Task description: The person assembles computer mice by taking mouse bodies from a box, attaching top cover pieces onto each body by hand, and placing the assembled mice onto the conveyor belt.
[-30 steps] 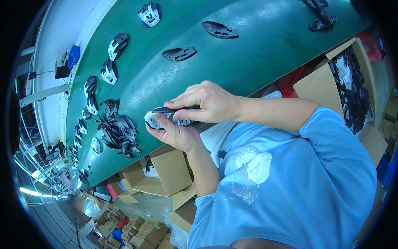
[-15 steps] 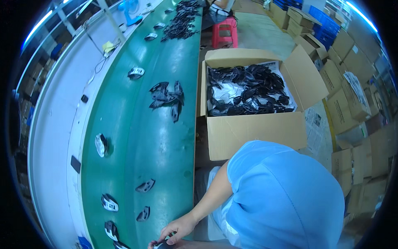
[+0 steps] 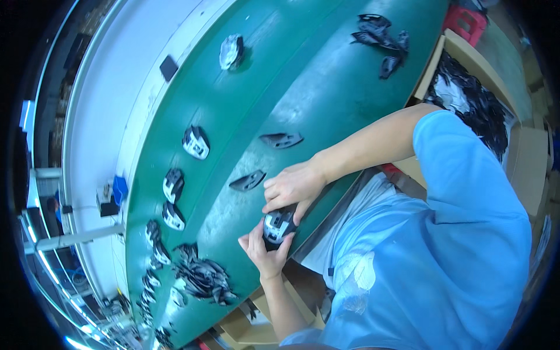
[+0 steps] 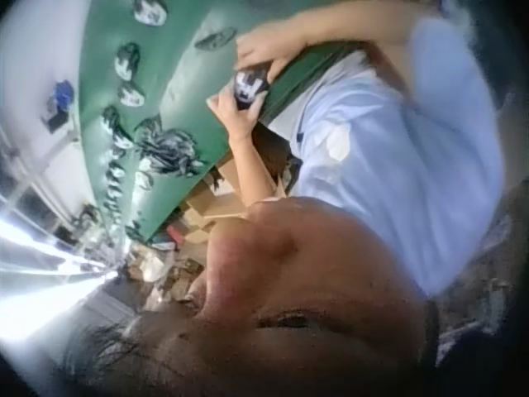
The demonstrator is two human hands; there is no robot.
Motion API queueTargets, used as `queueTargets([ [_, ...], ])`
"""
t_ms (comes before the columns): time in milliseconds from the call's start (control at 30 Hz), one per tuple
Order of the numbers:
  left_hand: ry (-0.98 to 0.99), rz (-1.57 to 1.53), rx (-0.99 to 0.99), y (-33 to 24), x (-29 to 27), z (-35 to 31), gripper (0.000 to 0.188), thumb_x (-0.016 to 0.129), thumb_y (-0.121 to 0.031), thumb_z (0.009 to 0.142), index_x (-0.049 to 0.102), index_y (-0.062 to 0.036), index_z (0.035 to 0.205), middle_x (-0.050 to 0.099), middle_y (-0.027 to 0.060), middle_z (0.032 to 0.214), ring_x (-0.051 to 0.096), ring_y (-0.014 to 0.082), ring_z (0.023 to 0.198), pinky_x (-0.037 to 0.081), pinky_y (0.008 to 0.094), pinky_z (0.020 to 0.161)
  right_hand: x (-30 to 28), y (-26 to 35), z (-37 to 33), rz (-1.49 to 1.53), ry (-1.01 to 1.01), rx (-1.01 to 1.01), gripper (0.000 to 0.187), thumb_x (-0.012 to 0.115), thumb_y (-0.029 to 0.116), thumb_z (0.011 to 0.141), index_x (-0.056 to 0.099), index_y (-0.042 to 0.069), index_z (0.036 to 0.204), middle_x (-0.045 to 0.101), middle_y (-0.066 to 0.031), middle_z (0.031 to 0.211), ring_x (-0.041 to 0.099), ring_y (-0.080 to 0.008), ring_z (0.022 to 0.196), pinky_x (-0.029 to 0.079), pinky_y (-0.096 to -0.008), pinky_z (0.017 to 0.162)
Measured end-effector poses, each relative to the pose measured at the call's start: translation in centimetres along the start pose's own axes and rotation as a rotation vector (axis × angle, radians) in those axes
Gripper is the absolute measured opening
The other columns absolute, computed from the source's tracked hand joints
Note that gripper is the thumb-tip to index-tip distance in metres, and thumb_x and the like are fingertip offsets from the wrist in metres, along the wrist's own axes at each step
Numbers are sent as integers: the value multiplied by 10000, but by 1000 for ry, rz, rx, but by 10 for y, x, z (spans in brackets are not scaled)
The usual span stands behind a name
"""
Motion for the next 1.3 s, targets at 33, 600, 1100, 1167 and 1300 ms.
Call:
queueTargets([
  [33,1,-10,-1,0,2,0,765,947,-400,631,644,-28,1226,715,98,1083,563,292,884,414,402,853,1,-3,2,21,5,-12,768,815,433,781,563,13,1372,609,-134,1138,572,-318,1038,567,-426,731],
  [600,-379,260,-48,56,-8,240,663,866,-392,814,646,-3,1303,634,124,958,569,273,964,459,396,841,-161,43,-195,-556,-654,594,159,713,236,933,765,146,1053,714,-26,953,640,-245,863,537,-376,716],
  [1100,-687,-289,-403,19,-95,-67,198,622,-75,994,649,51,1144,666,116,1083,598,197,940,492,327,849,-97,-37,-44,-358,-376,532,299,748,298,899,727,86,1109,677,-92,1024,632,-307,987,531,-415,832],
  [1167,-775,-124,-486,0,-116,-153,165,600,-56,1011,648,53,1124,660,99,1041,597,185,921,495,315,829,-93,-56,-41,-356,-190,626,369,755,336,871,725,57,1109,693,-145,1086,639,-345,1051,527,-433,911],
  [1300,-1157,393,-1258,-66,-163,-367,196,614,-179,1039,669,9,1048,655,48,979,573,122,850,477,277,748,-99,-87,-62,-111,-244,798,343,664,207,991,656,1,1266,700,-104,1206,641,-186,1133,482,-312,996],
])
Point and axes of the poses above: each hand's wrist, its own z-axis towards the middle knuckle, its own x-axis out of the palm, y = z × x, the point moved 4 cm from there along z, towards the middle knuckle
